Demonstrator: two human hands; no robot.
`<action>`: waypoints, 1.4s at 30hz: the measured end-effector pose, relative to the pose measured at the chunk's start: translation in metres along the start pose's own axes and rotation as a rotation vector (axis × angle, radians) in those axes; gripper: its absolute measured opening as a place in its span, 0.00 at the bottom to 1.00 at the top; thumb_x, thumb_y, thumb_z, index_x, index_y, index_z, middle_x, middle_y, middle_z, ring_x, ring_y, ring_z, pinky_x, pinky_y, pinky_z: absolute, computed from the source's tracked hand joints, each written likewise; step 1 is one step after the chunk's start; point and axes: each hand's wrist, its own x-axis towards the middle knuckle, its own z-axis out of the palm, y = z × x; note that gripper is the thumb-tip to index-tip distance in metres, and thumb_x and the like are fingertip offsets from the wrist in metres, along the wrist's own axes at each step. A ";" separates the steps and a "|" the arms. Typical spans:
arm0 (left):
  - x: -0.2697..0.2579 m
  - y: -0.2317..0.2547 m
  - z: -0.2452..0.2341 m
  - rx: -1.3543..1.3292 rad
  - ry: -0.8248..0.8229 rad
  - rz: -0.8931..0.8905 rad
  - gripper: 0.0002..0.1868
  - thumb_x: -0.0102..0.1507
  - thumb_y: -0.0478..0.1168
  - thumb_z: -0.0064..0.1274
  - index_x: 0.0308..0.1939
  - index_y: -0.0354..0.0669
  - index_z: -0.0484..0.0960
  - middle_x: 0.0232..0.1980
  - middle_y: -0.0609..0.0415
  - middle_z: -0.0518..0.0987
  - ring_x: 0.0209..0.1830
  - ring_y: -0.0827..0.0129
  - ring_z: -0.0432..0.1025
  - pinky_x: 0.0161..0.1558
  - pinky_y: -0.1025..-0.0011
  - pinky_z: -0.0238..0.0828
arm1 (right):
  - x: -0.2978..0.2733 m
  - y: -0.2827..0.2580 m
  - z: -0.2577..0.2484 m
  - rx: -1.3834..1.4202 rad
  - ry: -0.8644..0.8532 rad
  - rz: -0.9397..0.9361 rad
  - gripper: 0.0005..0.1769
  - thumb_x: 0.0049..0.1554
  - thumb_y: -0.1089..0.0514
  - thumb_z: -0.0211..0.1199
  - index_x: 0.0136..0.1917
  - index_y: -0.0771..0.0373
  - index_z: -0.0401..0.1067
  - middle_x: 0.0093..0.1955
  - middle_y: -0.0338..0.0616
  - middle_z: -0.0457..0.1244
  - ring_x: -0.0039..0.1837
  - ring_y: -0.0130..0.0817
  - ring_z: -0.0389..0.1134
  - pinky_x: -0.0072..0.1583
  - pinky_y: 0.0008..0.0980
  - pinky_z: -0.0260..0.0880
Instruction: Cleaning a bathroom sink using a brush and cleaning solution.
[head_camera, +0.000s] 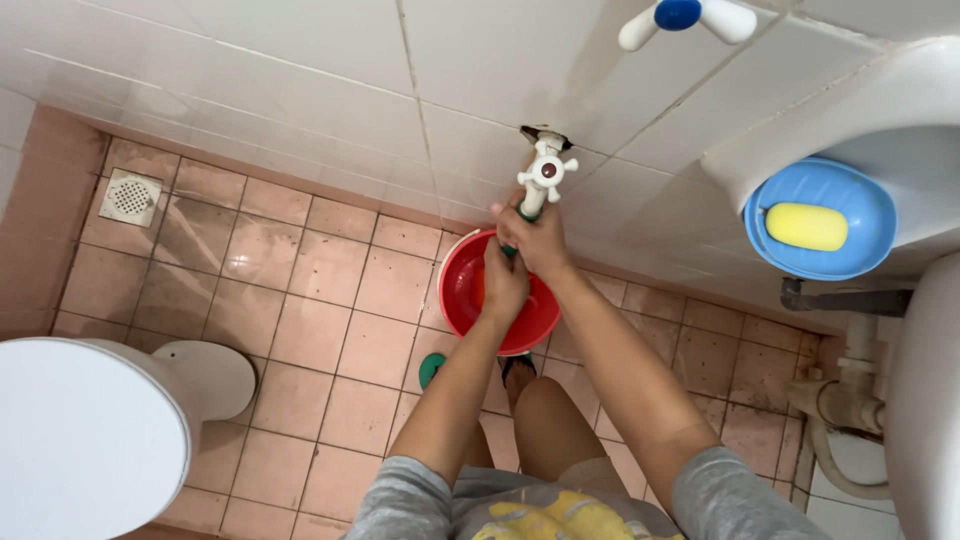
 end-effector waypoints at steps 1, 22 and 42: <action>0.005 0.019 -0.005 -0.002 -0.002 -0.001 0.18 0.65 0.27 0.49 0.59 0.30 0.71 0.53 0.43 0.80 0.53 0.62 0.76 0.53 0.66 0.72 | 0.002 0.004 -0.005 -0.001 0.003 0.000 0.13 0.56 0.67 0.64 0.37 0.59 0.61 0.27 0.35 0.56 0.27 0.24 0.55 0.32 0.28 0.55; 0.014 -0.009 -0.012 0.161 -0.108 -0.313 0.15 0.65 0.41 0.50 0.47 0.32 0.83 0.39 0.46 0.85 0.42 0.67 0.79 0.43 0.65 0.74 | -0.007 0.061 0.004 -0.260 0.319 -0.126 0.21 0.65 0.53 0.65 0.35 0.62 0.61 0.27 0.34 0.58 0.29 0.23 0.58 0.33 0.28 0.58; 0.028 -0.099 -0.015 0.470 -0.458 -0.265 0.15 0.62 0.45 0.56 0.39 0.33 0.82 0.36 0.39 0.84 0.41 0.49 0.81 0.40 0.58 0.75 | -0.011 0.065 0.019 -0.501 0.582 -0.337 0.17 0.61 0.49 0.68 0.46 0.66 0.70 0.36 0.38 0.63 0.40 0.26 0.63 0.45 0.32 0.68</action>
